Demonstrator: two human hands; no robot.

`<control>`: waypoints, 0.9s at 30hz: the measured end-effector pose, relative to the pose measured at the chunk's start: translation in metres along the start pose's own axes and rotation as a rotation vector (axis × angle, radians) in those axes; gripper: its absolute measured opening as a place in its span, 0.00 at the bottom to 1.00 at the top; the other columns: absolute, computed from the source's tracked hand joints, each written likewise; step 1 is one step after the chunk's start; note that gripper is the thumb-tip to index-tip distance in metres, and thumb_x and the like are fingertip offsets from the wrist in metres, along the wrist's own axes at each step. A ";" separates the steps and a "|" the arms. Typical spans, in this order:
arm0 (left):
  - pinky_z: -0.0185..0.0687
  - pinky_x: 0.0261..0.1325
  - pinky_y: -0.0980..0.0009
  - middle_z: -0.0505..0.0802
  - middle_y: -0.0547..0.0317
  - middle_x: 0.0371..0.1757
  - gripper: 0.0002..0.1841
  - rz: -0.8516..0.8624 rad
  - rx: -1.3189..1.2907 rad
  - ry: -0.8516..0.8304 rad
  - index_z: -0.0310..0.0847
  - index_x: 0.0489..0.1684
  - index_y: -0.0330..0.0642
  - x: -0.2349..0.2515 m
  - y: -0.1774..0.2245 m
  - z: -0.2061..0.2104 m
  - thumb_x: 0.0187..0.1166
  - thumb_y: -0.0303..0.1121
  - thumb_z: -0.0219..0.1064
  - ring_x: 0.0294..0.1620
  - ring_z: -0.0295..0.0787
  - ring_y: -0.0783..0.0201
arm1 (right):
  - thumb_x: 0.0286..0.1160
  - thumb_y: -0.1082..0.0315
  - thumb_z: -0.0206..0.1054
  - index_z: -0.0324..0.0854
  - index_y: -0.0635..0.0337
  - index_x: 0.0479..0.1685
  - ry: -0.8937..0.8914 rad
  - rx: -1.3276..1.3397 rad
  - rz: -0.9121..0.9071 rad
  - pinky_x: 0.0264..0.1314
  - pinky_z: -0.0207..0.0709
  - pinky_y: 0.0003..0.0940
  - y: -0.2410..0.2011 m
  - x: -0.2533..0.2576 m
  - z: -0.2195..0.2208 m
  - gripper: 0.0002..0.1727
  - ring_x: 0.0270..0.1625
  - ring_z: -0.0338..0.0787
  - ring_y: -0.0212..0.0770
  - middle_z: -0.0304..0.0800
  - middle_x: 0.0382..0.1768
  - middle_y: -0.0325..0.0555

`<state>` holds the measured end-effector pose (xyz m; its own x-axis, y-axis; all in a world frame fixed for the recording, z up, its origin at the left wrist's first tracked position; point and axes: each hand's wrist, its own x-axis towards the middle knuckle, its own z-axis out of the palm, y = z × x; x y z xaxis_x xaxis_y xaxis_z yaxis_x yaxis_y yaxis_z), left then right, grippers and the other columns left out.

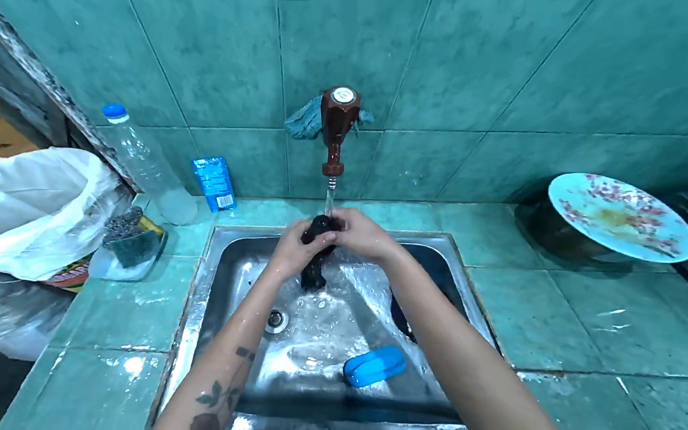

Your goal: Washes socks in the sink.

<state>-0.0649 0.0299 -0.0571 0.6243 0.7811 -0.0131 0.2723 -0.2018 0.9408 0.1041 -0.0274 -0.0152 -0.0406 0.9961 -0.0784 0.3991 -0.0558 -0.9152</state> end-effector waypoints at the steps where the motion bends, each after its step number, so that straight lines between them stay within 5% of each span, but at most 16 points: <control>1: 0.80 0.71 0.50 0.87 0.46 0.65 0.24 0.007 0.000 -0.016 0.83 0.63 0.37 0.001 -0.003 0.003 0.77 0.45 0.75 0.65 0.85 0.54 | 0.75 0.75 0.71 0.80 0.68 0.60 0.037 0.080 -0.007 0.59 0.87 0.45 -0.004 -0.005 -0.003 0.16 0.51 0.92 0.43 0.90 0.51 0.54; 5: 0.84 0.64 0.43 0.93 0.42 0.50 0.25 -0.041 0.263 -0.070 0.85 0.56 0.33 0.001 -0.005 0.013 0.70 0.44 0.82 0.54 0.92 0.49 | 0.82 0.72 0.60 0.77 0.61 0.62 0.351 0.655 -0.100 0.56 0.88 0.37 0.008 -0.032 -0.013 0.13 0.49 0.91 0.36 0.91 0.49 0.44; 8: 0.77 0.74 0.45 0.88 0.39 0.65 0.27 -0.036 0.231 -0.046 0.83 0.67 0.34 0.001 0.010 0.008 0.75 0.42 0.78 0.68 0.85 0.47 | 0.94 0.60 0.51 0.69 0.55 0.70 0.594 1.061 -0.075 0.63 0.86 0.37 0.060 -0.038 0.009 0.16 0.57 0.90 0.37 0.88 0.54 0.42; 12: 0.84 0.67 0.52 0.86 0.43 0.63 0.20 0.050 -0.041 -0.067 0.82 0.64 0.35 -0.003 0.016 0.013 0.75 0.32 0.76 0.62 0.86 0.53 | 0.91 0.36 0.37 0.68 0.48 0.78 0.504 1.258 0.353 0.60 0.80 0.51 0.079 -0.025 0.097 0.33 0.61 0.84 0.45 0.84 0.61 0.46; 14: 0.84 0.68 0.56 0.87 0.45 0.62 0.17 0.106 -0.104 -0.045 0.81 0.62 0.35 -0.013 0.009 0.011 0.77 0.27 0.73 0.63 0.87 0.57 | 0.86 0.29 0.33 0.71 0.47 0.72 0.451 1.450 0.361 0.58 0.82 0.50 0.058 -0.015 0.121 0.39 0.58 0.87 0.45 0.86 0.58 0.46; 16: 0.83 0.71 0.58 0.85 0.46 0.70 0.22 0.122 -0.139 0.019 0.79 0.69 0.36 -0.033 -0.007 0.002 0.75 0.23 0.72 0.69 0.84 0.58 | 0.87 0.31 0.37 0.76 0.47 0.59 0.490 1.586 0.224 0.54 0.87 0.40 0.037 -0.003 0.115 0.33 0.51 0.91 0.38 0.90 0.47 0.41; 19: 0.85 0.68 0.58 0.82 0.45 0.73 0.26 -0.002 -0.183 0.080 0.74 0.75 0.37 -0.070 -0.026 -0.007 0.75 0.23 0.72 0.68 0.84 0.56 | 0.94 0.55 0.46 0.75 0.54 0.50 0.568 1.457 0.169 0.47 0.89 0.34 0.015 0.020 0.077 0.16 0.41 0.93 0.37 0.91 0.38 0.41; 21: 0.85 0.65 0.56 0.84 0.47 0.73 0.27 -0.163 -0.292 0.028 0.67 0.82 0.43 -0.087 -0.023 0.000 0.84 0.29 0.66 0.63 0.87 0.56 | 0.92 0.63 0.54 0.75 0.55 0.55 0.507 1.219 0.171 0.37 0.87 0.30 0.006 0.032 0.059 0.08 0.34 0.89 0.35 0.88 0.36 0.41; 24: 0.85 0.70 0.59 0.79 0.44 0.77 0.27 -0.375 -0.854 0.022 0.56 0.88 0.43 -0.074 -0.005 0.019 0.96 0.47 0.43 0.68 0.87 0.53 | 0.86 0.69 0.63 0.76 0.58 0.65 0.292 0.789 0.057 0.32 0.86 0.31 0.000 0.036 0.050 0.13 0.28 0.86 0.36 0.87 0.38 0.44; 26: 0.84 0.64 0.61 0.85 0.52 0.62 0.23 -0.420 -1.177 0.198 0.69 0.71 0.45 -0.054 0.014 0.025 0.95 0.51 0.43 0.59 0.87 0.57 | 0.81 0.69 0.67 0.80 0.58 0.52 0.169 0.647 -0.050 0.28 0.83 0.29 -0.003 0.031 0.051 0.07 0.22 0.81 0.33 0.83 0.28 0.40; 27: 0.84 0.55 0.65 0.85 0.58 0.44 0.17 -0.416 -1.272 0.316 0.74 0.54 0.45 -0.037 0.016 0.028 0.95 0.47 0.46 0.46 0.85 0.62 | 0.80 0.67 0.67 0.80 0.58 0.48 0.141 0.620 -0.088 0.26 0.81 0.28 -0.004 0.028 0.053 0.06 0.19 0.79 0.31 0.81 0.23 0.37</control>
<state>-0.0634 -0.0186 -0.0513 0.4243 0.7848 -0.4517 -0.5624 0.6194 0.5478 0.0529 -0.0033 -0.0345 0.0889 0.9958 0.0219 -0.2056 0.0398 -0.9778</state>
